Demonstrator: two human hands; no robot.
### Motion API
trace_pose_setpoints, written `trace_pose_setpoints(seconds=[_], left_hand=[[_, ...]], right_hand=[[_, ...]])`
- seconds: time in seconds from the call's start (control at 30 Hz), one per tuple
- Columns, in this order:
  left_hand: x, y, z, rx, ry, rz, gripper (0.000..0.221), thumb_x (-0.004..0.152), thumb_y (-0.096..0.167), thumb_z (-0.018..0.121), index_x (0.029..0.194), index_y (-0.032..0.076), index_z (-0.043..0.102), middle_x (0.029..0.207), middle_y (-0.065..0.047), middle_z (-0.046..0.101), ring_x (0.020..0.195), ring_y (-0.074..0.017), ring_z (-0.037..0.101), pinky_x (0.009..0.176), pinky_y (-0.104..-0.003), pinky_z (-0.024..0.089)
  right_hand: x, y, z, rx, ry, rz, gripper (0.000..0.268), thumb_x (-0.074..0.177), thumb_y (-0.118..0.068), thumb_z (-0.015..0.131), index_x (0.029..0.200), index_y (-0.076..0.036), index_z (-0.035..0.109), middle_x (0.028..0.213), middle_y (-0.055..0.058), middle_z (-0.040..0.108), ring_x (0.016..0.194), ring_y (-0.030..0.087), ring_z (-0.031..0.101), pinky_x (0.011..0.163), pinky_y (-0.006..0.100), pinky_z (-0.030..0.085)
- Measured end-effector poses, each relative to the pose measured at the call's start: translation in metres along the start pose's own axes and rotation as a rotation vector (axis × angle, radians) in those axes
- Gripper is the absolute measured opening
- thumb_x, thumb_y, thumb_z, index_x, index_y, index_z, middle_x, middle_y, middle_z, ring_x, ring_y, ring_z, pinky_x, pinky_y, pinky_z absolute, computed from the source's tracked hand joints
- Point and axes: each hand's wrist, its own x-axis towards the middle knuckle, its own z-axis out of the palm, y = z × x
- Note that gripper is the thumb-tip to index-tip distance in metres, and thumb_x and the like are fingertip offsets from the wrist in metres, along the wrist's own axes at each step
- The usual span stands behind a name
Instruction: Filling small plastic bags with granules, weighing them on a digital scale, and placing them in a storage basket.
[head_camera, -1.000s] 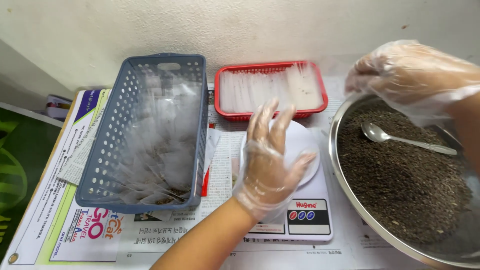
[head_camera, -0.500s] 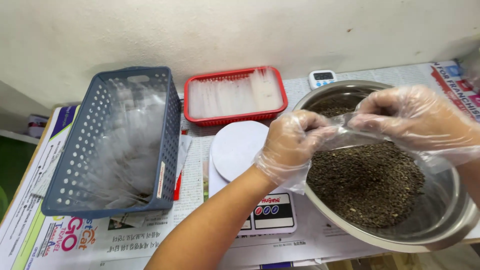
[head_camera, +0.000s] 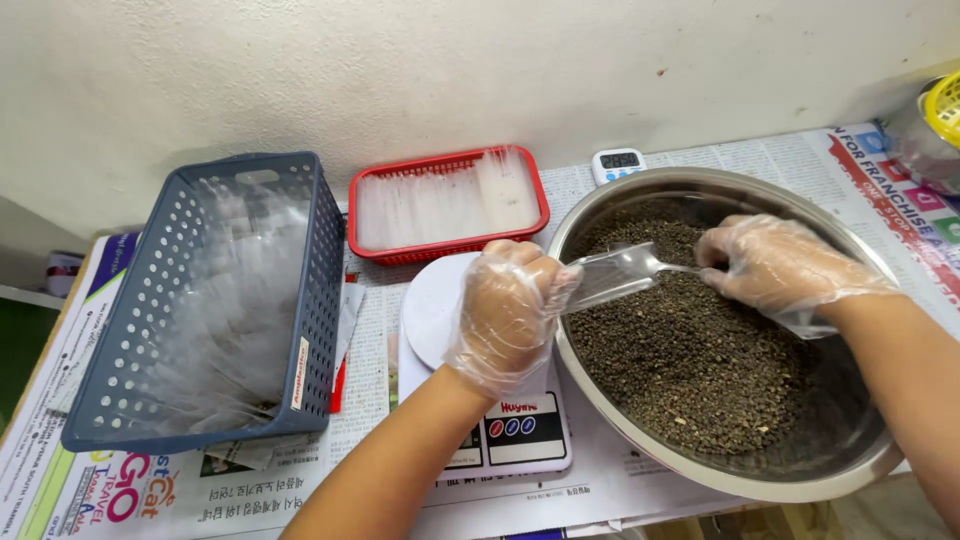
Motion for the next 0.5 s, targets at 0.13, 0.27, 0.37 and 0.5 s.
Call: trace_pose_setpoints(seconds=[0.13,0.27,0.37,0.5], left_hand=[[-0.003,0.003,-0.009,-0.101,0.075,-0.077,0.054,0.111,0.03,0.037,0.065,0.011,0.053,0.062,-0.006,0.052,0.055,-0.0254,0.048,0.063,-0.043,0.041],[-0.011,-0.003,-0.003,-0.089,0.086,-0.113,0.052,0.11,0.025,0.04,0.06,0.011,0.046,0.057,-0.005,0.043,0.052,-0.0239,0.041,0.059,-0.042,0.036],[-0.021,-0.014,0.001,-0.078,0.098,-0.155,0.041,0.102,0.016,0.054,0.062,0.011,0.043,0.061,-0.006,0.042,0.055,-0.0252,0.039,0.056,-0.043,0.032],[-0.027,-0.02,0.001,-0.033,0.017,-0.209,0.04,0.102,0.025,0.049,0.065,0.01,0.052,0.065,-0.009,0.051,0.062,-0.0304,0.047,0.059,-0.047,0.035]], right_hand=[[-0.014,-0.019,-0.009,-0.034,-0.02,0.033,0.013,0.084,-0.031,0.063,0.091,-0.025,0.072,0.103,0.001,0.073,0.099,0.027,0.071,0.087,0.04,0.052],[-0.019,-0.008,-0.015,0.063,0.057,0.131,0.017,0.097,-0.036,0.059,0.111,-0.028,0.067,0.109,0.008,0.072,0.098,0.031,0.072,0.087,0.043,0.053],[-0.012,0.011,-0.008,-0.192,0.255,0.067,0.037,0.1,-0.019,0.059,0.128,-0.04,0.071,0.115,0.0,0.078,0.09,0.027,0.079,0.088,0.037,0.064],[0.002,0.046,0.026,-0.567,0.668,-0.073,0.023,0.085,-0.03,0.067,0.105,-0.039,0.074,0.084,-0.007,0.066,0.072,0.021,0.07,0.067,0.038,0.053]])
